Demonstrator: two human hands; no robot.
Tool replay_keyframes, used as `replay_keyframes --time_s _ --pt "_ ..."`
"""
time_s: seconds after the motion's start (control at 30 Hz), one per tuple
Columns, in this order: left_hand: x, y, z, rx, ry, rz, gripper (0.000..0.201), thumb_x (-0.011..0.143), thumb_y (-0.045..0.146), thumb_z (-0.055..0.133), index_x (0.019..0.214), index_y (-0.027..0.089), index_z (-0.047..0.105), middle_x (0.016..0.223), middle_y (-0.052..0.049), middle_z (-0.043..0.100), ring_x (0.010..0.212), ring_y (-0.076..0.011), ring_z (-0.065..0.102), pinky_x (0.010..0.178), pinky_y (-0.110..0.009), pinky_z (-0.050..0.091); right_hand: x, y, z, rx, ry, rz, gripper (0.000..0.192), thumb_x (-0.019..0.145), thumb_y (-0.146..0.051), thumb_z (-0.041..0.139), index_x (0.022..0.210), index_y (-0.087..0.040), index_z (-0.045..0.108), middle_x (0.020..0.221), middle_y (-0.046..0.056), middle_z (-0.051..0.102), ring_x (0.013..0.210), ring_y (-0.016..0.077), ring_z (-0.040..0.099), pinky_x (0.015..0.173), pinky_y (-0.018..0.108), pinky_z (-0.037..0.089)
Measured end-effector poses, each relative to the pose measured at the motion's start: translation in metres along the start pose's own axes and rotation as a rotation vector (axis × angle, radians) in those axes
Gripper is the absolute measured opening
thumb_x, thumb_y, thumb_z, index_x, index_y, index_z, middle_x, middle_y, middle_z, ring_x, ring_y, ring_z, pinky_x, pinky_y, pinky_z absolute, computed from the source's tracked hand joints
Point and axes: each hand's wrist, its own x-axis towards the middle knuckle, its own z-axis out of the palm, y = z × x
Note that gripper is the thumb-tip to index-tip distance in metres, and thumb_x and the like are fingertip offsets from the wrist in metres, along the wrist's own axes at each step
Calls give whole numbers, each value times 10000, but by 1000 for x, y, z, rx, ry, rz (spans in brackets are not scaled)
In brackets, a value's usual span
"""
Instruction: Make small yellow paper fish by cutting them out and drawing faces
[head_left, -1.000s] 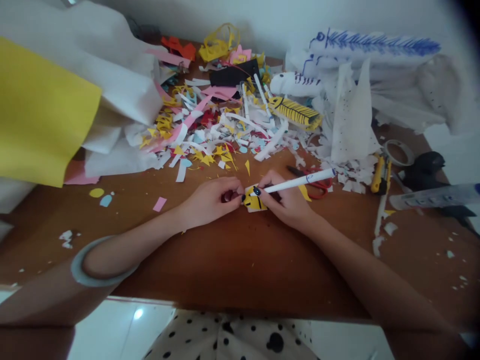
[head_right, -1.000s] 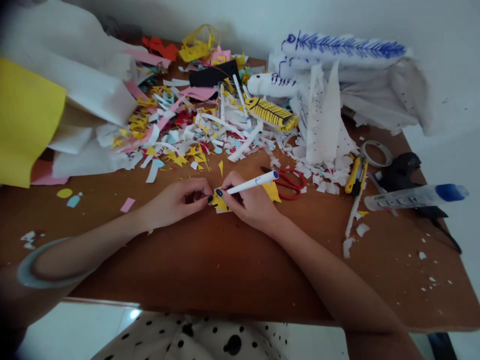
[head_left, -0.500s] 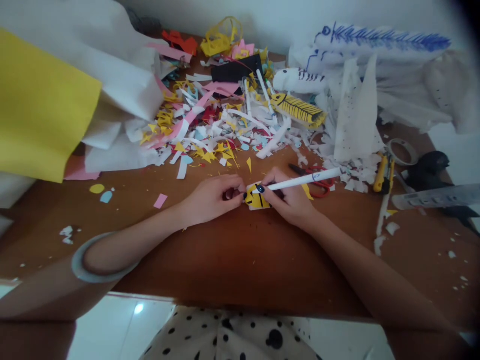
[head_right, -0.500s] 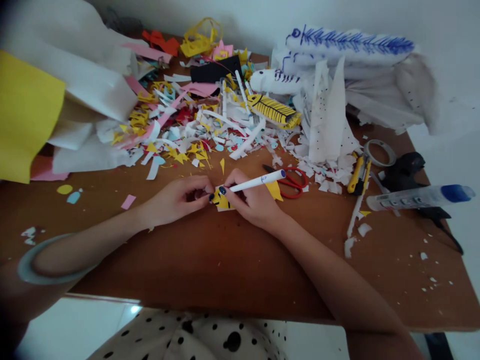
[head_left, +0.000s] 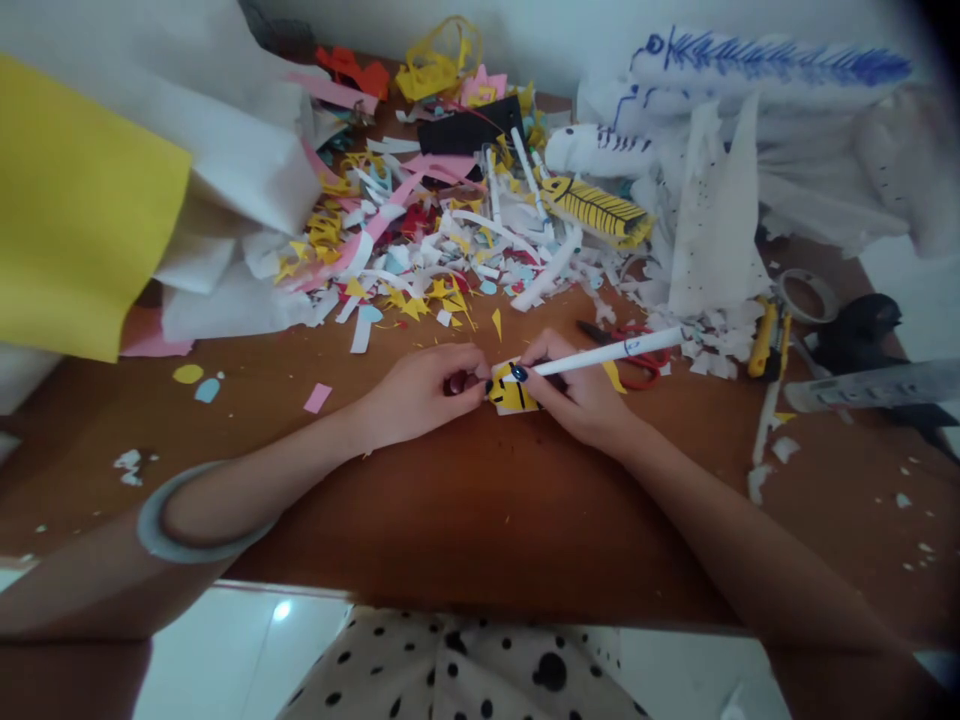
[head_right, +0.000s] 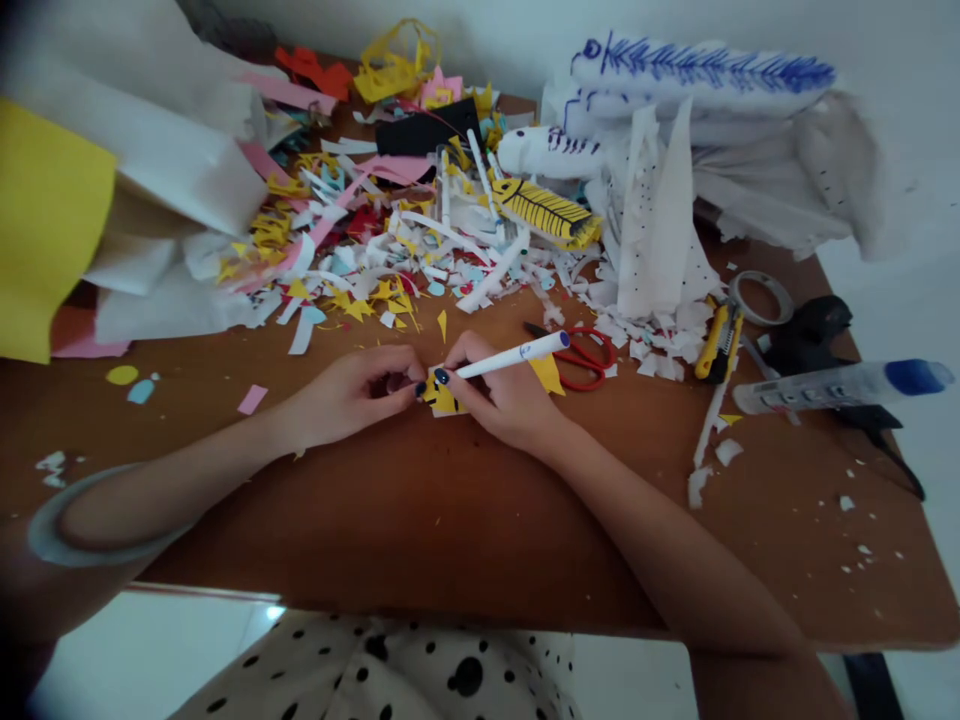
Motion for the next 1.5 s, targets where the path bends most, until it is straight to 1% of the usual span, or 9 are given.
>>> replay_keyframes --time_s 0.17,0.33,0.5,0.77,0.93,1.1,1.23,1.37,1.5 --pt "-1 0 0 -3 -1 2 105 854 236 501 794 180 569 741 23 528 666 -103 479 632 -220 365 -1 0 -2 25 -39 27 92 908 -278 523 837 -229 491 699 -19 504 599 128 436 574 265 357" --pt "0 1 1 -12 3 6 123 853 245 503 783 176 577 729 22 531 656 -102 477 619 -218 353 -4 4 -2 121 11 30 111 934 -316 514 861 -233 500 711 -28 486 580 114 425 556 256 351" --pt "0 1 1 -8 4 -1 124 854 248 511 776 174 572 720 26 522 652 -100 466 621 -217 340 -2 3 -2 33 -27 15 84 923 -297 533 874 -230 518 712 -27 515 585 118 433 572 262 341" --pt "1 2 1 -12 4 15 117 846 234 505 778 170 575 741 19 536 668 -104 482 626 -220 345 -3 6 -2 101 11 19 84 916 -246 524 840 -226 494 707 -32 467 585 111 405 556 250 329" --pt "1 -1 1 7 1 33 105 843 226 503 771 180 565 716 26 515 646 -104 464 614 -222 343 -2 4 -3 51 -33 -10 64 895 -223 546 850 -216 500 710 -25 498 619 120 435 585 256 351" --pt "0 0 1 7 6 25 105 844 230 502 780 181 570 724 26 526 651 -102 473 617 -221 349 -2 8 -3 52 25 -31 91 915 -252 537 841 -218 497 707 -27 486 605 115 428 573 254 350" --pt "0 1 0 11 7 18 109 844 236 505 783 180 575 727 28 531 646 -98 477 614 -221 348 -2 9 -1 55 20 -44 100 942 -303 522 892 -218 514 726 -26 505 583 107 440 556 248 355" --pt "0 -2 1 17 10 29 102 847 231 505 782 183 568 720 31 522 646 -98 472 618 -223 349 -1 5 0 -8 19 -73 90 938 -282 525 878 -217 512 726 -24 516 606 113 449 574 250 360" --pt "0 -2 1 13 15 36 99 846 225 505 782 181 565 721 29 522 648 -99 473 622 -224 354 0 4 -1 -11 43 -51 86 917 -226 534 846 -218 485 696 -34 492 598 110 433 568 249 348"
